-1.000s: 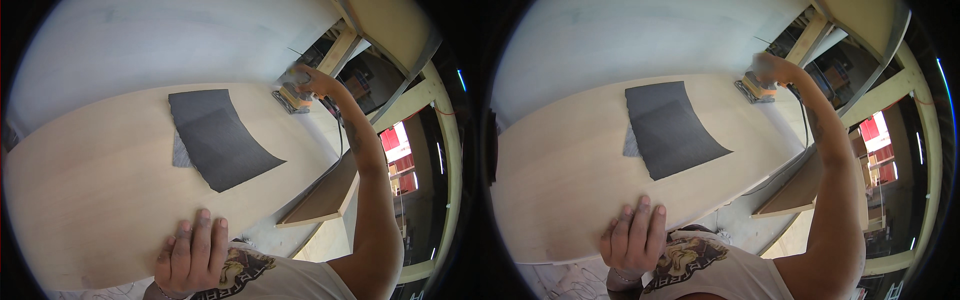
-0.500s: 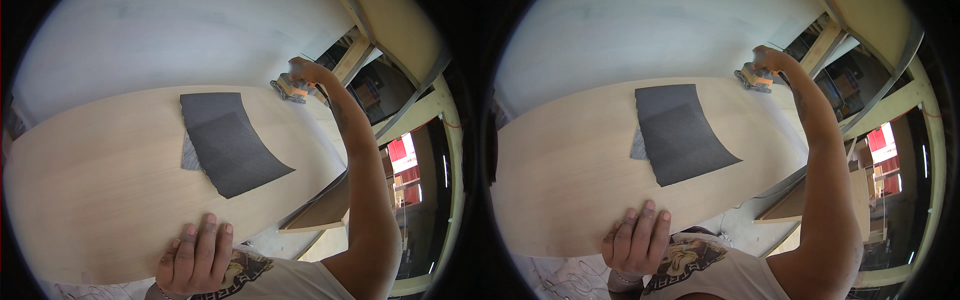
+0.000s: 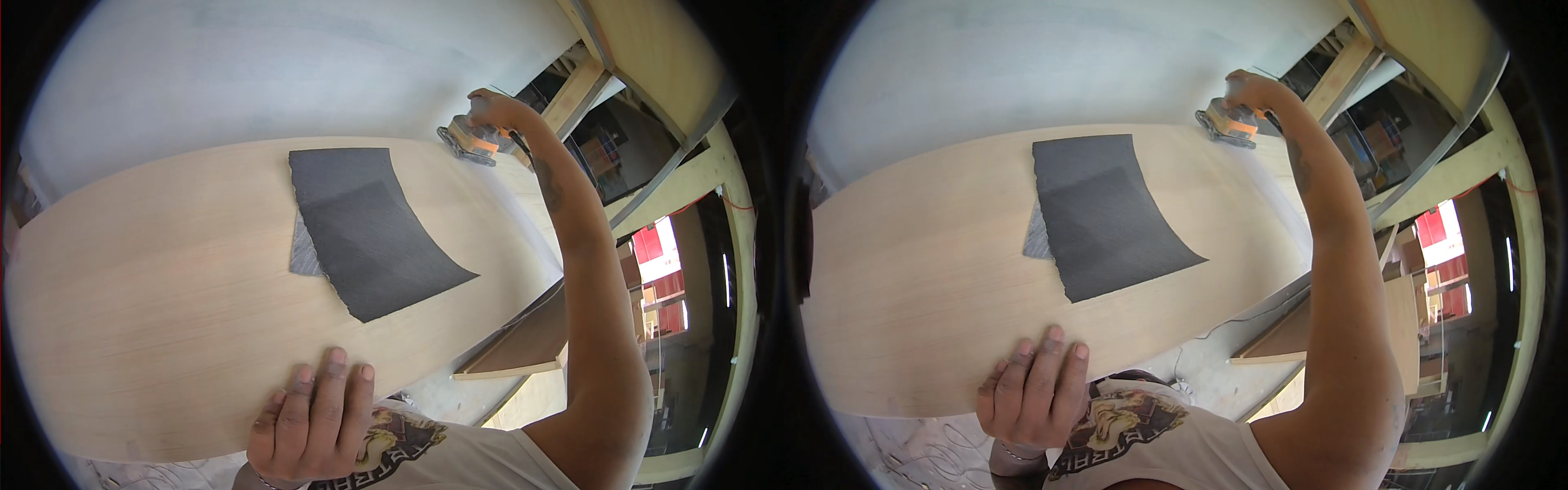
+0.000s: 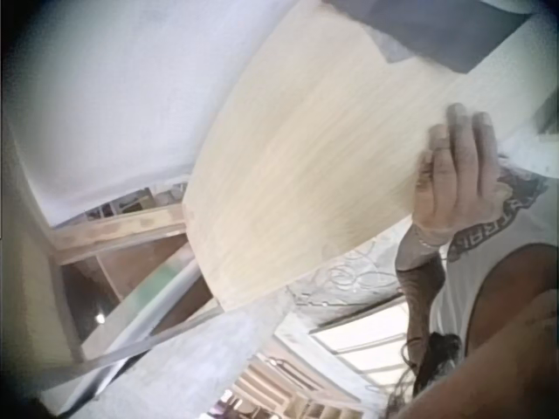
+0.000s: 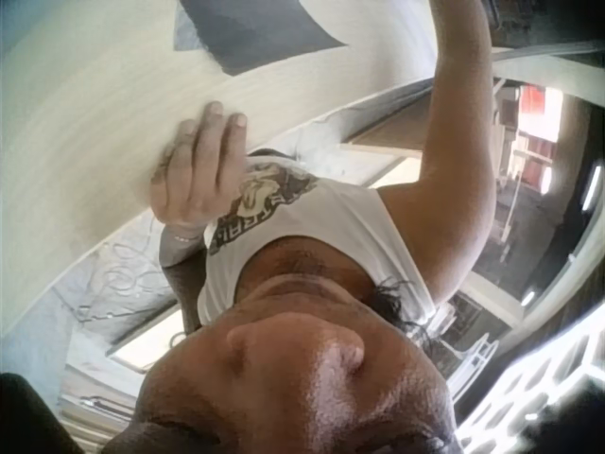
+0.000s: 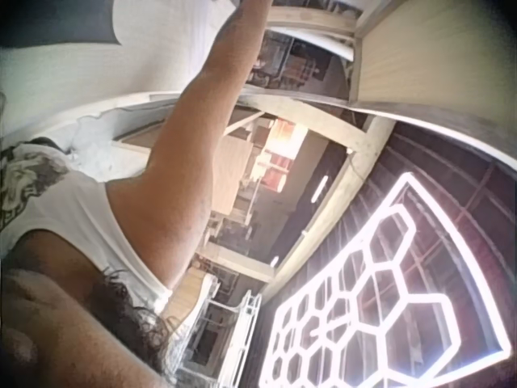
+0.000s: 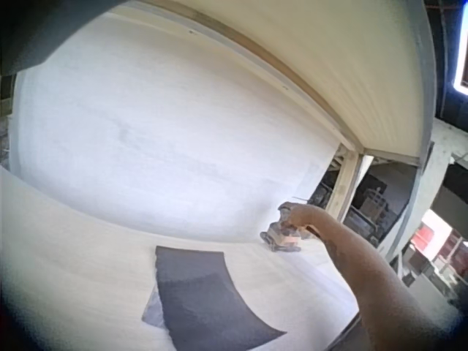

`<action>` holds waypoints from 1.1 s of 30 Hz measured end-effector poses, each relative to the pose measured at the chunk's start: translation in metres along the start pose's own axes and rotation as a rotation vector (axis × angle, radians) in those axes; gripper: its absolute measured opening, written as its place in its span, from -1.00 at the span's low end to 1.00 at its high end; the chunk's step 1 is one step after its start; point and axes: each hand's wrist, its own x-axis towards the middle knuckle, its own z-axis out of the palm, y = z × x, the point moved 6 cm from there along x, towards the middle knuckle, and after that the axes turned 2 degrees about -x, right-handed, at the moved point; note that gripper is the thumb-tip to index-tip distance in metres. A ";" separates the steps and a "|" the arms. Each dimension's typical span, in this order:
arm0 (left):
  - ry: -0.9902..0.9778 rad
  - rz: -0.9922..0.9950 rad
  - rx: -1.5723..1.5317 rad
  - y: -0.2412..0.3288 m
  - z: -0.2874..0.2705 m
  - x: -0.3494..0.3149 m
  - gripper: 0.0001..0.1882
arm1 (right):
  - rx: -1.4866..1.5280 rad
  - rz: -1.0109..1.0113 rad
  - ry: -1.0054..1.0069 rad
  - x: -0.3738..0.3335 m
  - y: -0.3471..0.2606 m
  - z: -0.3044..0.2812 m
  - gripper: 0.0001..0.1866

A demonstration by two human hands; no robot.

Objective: The person sands the surface of a wooden shelf using an electric sander while holding the wood with their hand.

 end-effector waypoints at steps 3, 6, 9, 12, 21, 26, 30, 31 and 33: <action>0.008 -0.014 -0.005 0.000 -0.003 0.000 -0.76 | -0.015 0.045 -0.003 0.000 -0.003 -0.001 -0.09; 0.023 -0.010 0.003 -0.005 -0.003 -0.002 -0.75 | -0.027 0.118 0.007 -0.001 -0.008 -0.003 -0.06; 0.052 0.006 0.012 -0.007 -0.003 0.000 -0.76 | -0.005 0.072 -0.007 -0.007 -0.014 -0.009 -0.05; 0.076 0.003 0.006 -0.007 -0.001 0.005 -0.78 | -0.016 0.023 -0.009 -0.017 -0.021 -0.013 -0.08; 0.046 -0.021 0.012 -0.017 0.003 0.026 -0.86 | 0.022 -0.004 -0.008 -0.034 -0.033 -0.023 -0.13; 0.027 0.001 -0.007 -0.039 0.021 0.045 -0.86 | 0.072 0.025 -0.016 -0.044 -0.041 -0.032 -0.14; 0.033 0.006 -0.018 -0.064 0.039 0.056 -0.86 | 0.103 0.070 -0.021 -0.053 -0.051 -0.036 -0.13; 0.024 0.005 -0.020 -0.071 0.047 0.059 -0.86 | 0.130 0.128 -0.061 -0.056 -0.051 -0.036 -0.12; 0.017 0.011 -0.027 -0.085 0.061 0.061 -0.86 | 0.120 0.167 -0.076 -0.062 -0.053 -0.040 -0.12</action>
